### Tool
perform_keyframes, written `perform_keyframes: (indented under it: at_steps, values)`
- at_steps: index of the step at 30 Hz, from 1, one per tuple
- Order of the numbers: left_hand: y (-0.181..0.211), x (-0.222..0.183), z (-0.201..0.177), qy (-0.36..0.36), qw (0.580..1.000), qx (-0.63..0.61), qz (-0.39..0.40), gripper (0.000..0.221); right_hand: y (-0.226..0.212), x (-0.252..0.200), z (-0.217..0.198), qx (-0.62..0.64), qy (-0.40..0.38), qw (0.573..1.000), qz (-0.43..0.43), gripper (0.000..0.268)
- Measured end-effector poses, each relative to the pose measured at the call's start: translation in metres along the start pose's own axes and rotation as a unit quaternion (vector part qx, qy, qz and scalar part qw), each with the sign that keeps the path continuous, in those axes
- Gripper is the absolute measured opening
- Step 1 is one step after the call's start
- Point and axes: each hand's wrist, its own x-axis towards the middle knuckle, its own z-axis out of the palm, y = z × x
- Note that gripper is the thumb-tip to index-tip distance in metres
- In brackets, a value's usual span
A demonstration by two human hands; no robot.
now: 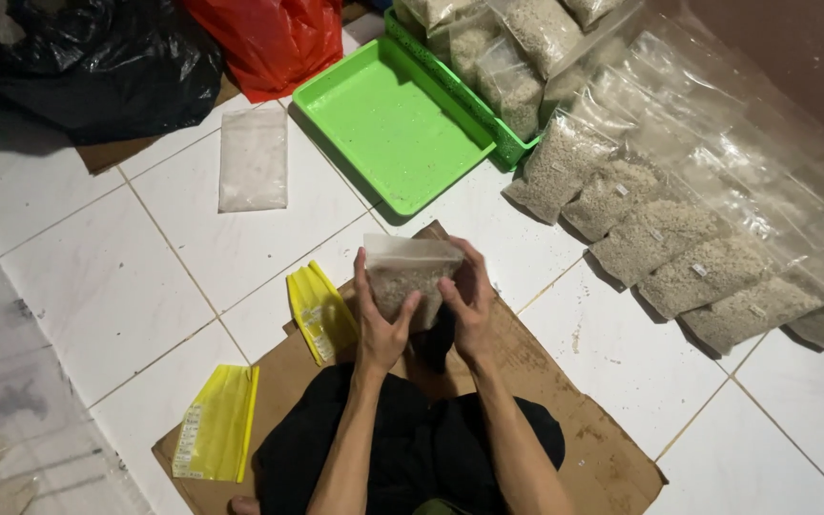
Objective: Manually sealing plastic bags of granular material with yellow adhesive strips while sitting on the floor.
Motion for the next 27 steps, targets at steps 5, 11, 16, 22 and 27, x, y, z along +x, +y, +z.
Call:
perform_keyframes:
  at_steps: [5, 11, 16, 22, 27]
  values:
    - [0.005, 0.001, -0.001, 0.071, 0.996, -0.059, 0.013, 0.086, -0.004, -0.001, 0.011, -0.067, -0.007, 0.998, -0.012, 0.051]
    - [0.012, 0.001, -0.002, 0.097, 0.989, -0.109, 0.032, 0.081, -0.005, -0.002, 0.010, -0.140, -0.025, 0.990, -0.022, 0.048]
    - [0.007, -0.001, -0.001, 0.123, 0.984, -0.123, 0.039, 0.074, 0.007, -0.006, 0.008, -0.126, -0.004, 0.992, -0.030, 0.040]
    - [0.007, 0.002, -0.002, 0.171, 0.974, -0.123, 0.088, 0.042, -0.005, 0.018, -0.027, -0.215, -0.043, 0.975, 0.043, 0.057]
    - [-0.001, -0.001, -0.003, 0.186, 0.972, -0.087, 0.112, 0.031, 0.036, 0.017, -0.070, -0.643, -0.317, 0.682, 0.145, 0.061]
